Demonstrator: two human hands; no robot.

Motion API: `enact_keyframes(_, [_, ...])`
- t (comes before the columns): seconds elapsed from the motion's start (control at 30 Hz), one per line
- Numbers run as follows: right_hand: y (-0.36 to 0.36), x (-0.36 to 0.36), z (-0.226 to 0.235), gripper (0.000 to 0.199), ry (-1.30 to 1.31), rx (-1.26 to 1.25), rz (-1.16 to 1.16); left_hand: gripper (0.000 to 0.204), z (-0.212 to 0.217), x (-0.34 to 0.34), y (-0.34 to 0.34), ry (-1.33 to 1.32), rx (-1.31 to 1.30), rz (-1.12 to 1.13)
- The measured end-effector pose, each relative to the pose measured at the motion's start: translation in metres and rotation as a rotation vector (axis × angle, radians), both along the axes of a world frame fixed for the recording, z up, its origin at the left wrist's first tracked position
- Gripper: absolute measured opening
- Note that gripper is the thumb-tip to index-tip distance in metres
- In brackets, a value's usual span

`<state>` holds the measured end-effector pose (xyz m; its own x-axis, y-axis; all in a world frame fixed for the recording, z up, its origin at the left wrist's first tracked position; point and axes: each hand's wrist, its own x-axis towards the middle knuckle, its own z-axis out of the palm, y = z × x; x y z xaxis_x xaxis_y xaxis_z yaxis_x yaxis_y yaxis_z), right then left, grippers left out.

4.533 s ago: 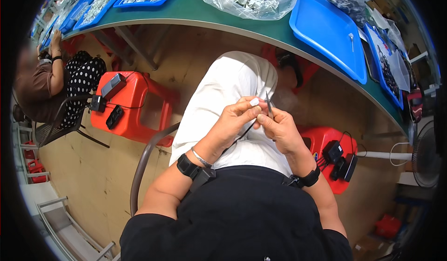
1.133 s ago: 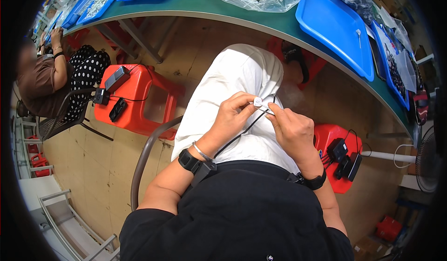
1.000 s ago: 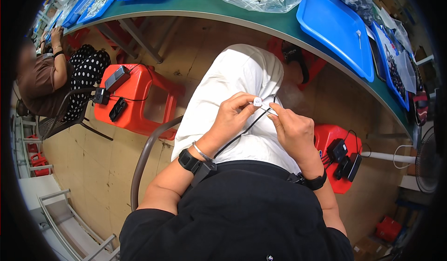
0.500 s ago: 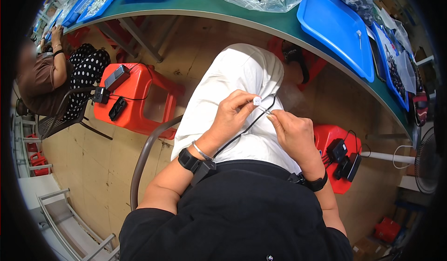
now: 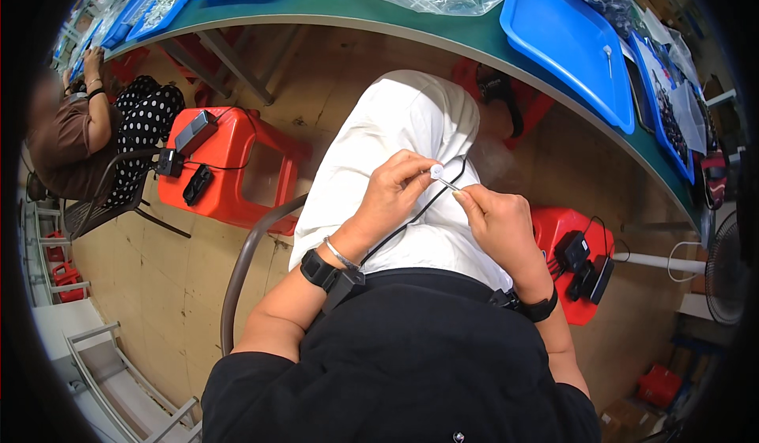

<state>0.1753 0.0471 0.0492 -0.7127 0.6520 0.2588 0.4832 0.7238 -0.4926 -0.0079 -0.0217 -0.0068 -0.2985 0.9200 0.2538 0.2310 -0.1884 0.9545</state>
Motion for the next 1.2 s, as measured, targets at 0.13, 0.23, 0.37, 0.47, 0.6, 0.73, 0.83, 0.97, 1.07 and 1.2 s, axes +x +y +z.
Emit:
enact_keyframes(0.13, [0.003,0.003,-0.002,0.025,0.017,-0.208,-0.025,0.015,0.002,-0.002,0.001,0.031,-0.017,-0.014])
enact_keyframes(0.23, [0.005,0.002,0.006,0.025,0.03,-0.482,-0.045,0.014,0.0,-0.002,0.001,0.023,-0.024,-0.025])
enact_keyframes(0.37, [0.011,0.004,0.005,0.031,0.046,-0.808,-0.04,0.014,-0.002,-0.003,0.002,0.01,-0.04,-0.053])
enact_keyframes(0.47, [0.015,0.005,0.004,0.033,0.042,-0.909,-0.043,0.014,-0.003,-0.003,0.002,0.02,-0.046,-0.065])
enact_keyframes(0.6, [0.016,0.006,0.002,0.034,0.049,-0.956,-0.04,0.014,-0.006,-0.003,0.002,0.029,-0.038,-0.07])
enact_keyframes(0.73, [0.016,0.006,0.002,0.033,0.058,-0.929,-0.03,0.014,-0.006,-0.004,0.003,0.027,-0.046,-0.074])
enact_keyframes(0.83, [0.016,0.007,0.002,0.031,0.073,-0.9,-0.01,0.014,-0.007,-0.004,0.003,0.028,-0.085,-0.084])
enact_keyframes(0.97, [0.016,0.006,0.001,0.026,0.084,-0.801,0.011,0.015,-0.009,-0.006,0.003,-0.035,-0.117,-0.108])
enact_keyframes(1.07, [0.013,0.007,-0.008,0.019,0.137,-0.535,0.017,0.017,-0.003,-0.006,0.004,-0.139,-0.162,-0.142])
enact_keyframes(1.2, [0.011,0.002,-0.013,0.013,0.17,-0.287,0.048,0.018,0.004,-0.007,0.003,-0.246,-0.182,-0.165])
